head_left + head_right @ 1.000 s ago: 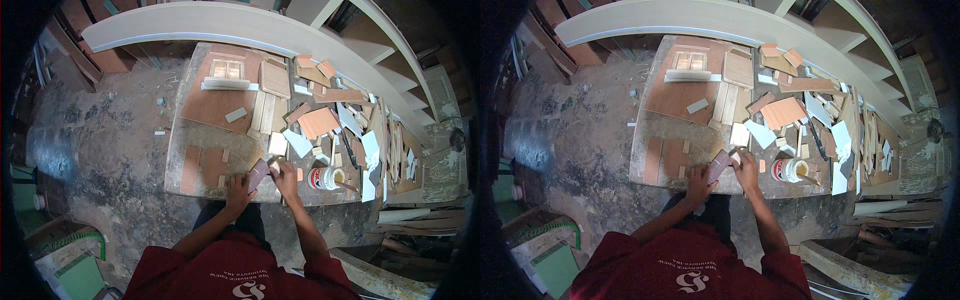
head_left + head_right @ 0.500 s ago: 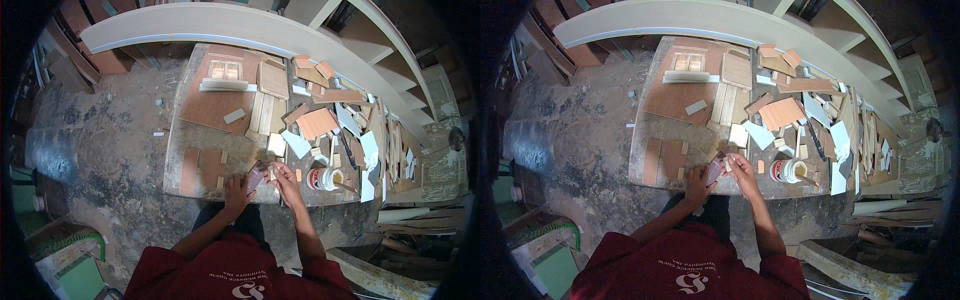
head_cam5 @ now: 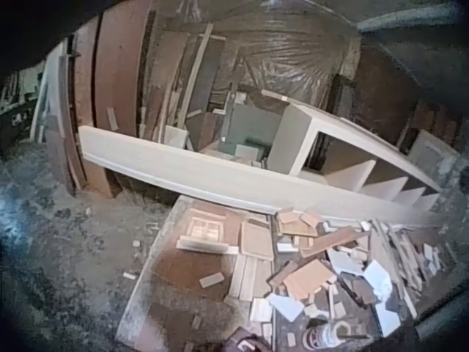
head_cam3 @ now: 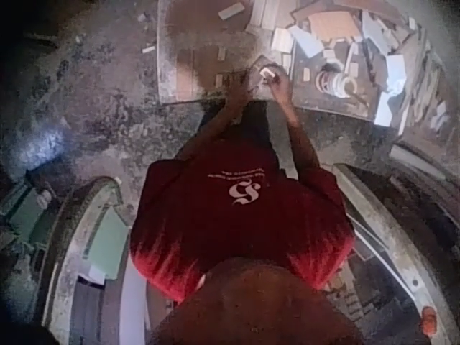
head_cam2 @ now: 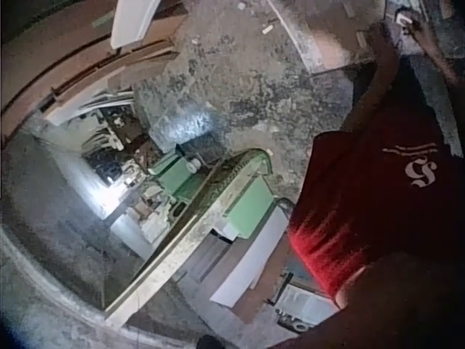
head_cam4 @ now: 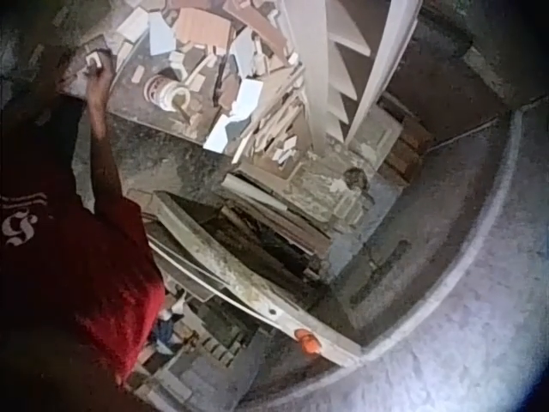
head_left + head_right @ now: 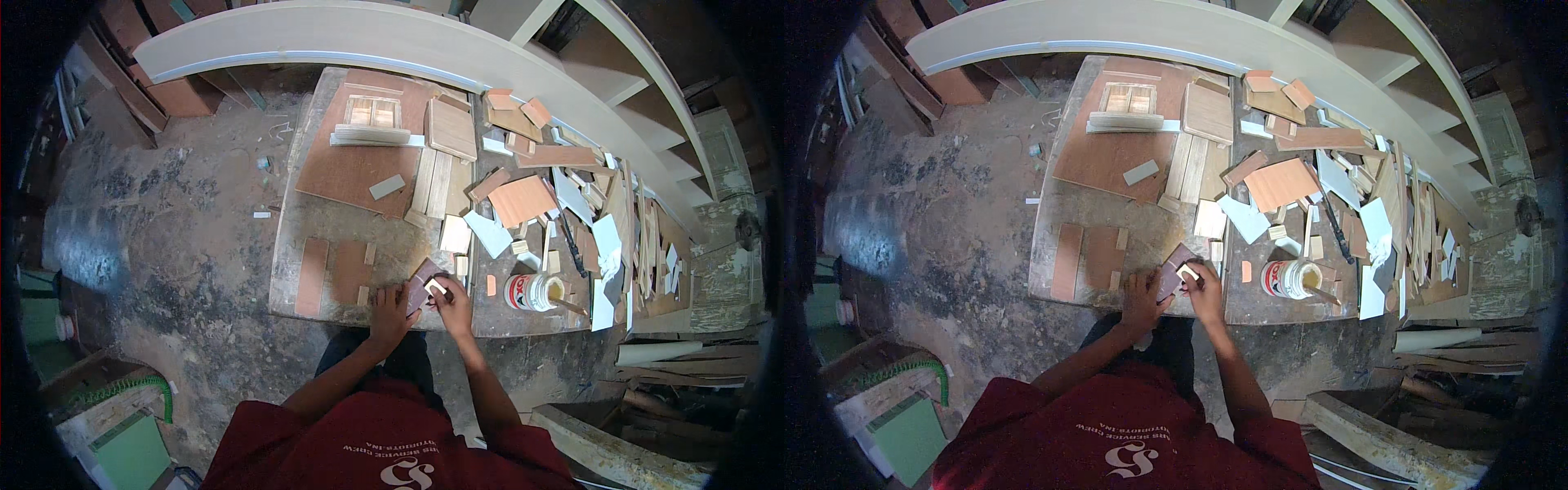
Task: Sanding small wooden components and applying glue with a brush to join them into a structure.
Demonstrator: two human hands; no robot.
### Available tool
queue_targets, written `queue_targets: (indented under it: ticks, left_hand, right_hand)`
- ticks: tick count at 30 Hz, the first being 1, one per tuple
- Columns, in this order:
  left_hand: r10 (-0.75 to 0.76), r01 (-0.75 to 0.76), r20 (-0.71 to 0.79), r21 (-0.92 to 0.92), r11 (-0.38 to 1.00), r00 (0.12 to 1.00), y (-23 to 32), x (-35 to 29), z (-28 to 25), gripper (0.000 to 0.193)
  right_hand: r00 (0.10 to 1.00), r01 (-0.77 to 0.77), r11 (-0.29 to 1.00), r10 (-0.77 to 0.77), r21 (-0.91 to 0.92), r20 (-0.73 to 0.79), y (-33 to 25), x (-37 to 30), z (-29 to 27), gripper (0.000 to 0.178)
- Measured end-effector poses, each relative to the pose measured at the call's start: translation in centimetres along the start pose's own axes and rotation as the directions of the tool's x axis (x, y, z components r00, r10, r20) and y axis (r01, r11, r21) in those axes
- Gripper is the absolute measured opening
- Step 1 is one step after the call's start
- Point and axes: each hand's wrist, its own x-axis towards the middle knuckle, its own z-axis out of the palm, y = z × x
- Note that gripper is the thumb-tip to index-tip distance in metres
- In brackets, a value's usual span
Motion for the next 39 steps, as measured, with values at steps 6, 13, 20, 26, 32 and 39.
queue_targets:
  ticks: [6,13,20,26,32,39]
  left_hand:
    - [-0.022,0.022,0.011,-0.021,1.0,1.0,0.2,0.1,-0.1,0.07]
    - [-0.04,0.04,-0.004,-0.087,0.995,0.999,0.3,0.1,-0.1,0.067]
    - [-0.035,0.038,0.04,-0.066,0.997,0.999,0.3,0.2,-0.2,0.071]
    - [-0.037,0.04,0.039,-0.08,0.996,0.999,0.2,0.0,0.0,0.072]
    - [-0.027,0.03,0.022,-0.126,0.992,0.999,0.1,0.0,-0.1,0.073]
    - [-0.007,0.006,-0.014,-0.095,0.995,1.0,0.1,-0.1,0.0,0.074]
  right_hand:
    - [0.95,0.268,0.851,-0.312,-0.452,-0.024,-0.6,-0.9,0.0,0.029]
    - [0.905,0.396,0.655,-0.398,-0.644,0.151,-1.9,-1.8,-0.6,0.038]
    - [0.861,0.478,0.562,-0.454,-0.675,0.231,-2.1,-1.1,-1.1,0.04]
    - [0.923,0.349,0.649,-0.363,-0.677,0.128,-2.3,0.3,-1.5,0.039]
    - [0.843,0.533,0.537,-0.4,-0.654,0.359,-2.8,0.2,-2.2,0.037]
    - [0.711,0.694,0.372,-0.487,-0.617,0.507,-2.0,-0.3,-2.3,0.041]
